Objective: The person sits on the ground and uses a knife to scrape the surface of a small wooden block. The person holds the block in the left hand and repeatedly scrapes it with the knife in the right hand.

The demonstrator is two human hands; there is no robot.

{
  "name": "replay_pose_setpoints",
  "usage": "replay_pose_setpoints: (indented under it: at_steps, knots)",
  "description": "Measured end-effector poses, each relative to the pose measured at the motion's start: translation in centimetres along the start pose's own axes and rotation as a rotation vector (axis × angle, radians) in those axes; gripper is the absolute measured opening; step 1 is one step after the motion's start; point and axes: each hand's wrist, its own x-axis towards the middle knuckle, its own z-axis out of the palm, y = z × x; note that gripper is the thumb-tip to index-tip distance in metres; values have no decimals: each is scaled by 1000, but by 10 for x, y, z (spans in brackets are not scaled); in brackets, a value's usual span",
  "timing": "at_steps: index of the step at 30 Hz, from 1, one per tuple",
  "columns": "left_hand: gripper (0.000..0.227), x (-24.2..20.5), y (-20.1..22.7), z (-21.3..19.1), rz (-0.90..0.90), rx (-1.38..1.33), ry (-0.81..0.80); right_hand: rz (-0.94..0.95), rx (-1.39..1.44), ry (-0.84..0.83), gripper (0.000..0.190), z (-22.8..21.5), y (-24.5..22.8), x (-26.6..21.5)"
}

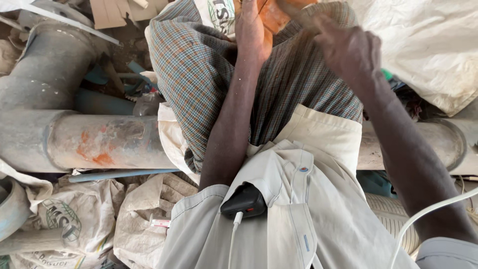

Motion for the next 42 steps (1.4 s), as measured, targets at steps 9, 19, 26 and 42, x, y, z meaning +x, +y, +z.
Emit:
replay_pose_setpoints:
  at_steps: [9,19,26,42]
  knots:
    - [70,-4,2,-8,-61,84,55,-75,9,-18,44,18,-24,-12]
    - [62,5,7,-2,12,-20,-47,-251,-84,199,43,7,-32,-5]
    - [60,6,-4,-14,-7,-75,-52,-143,125,105,44,19,-6,-10]
    - [40,0,10,-15,245,-181,-136,-119,253,176,40,18,-36,-22]
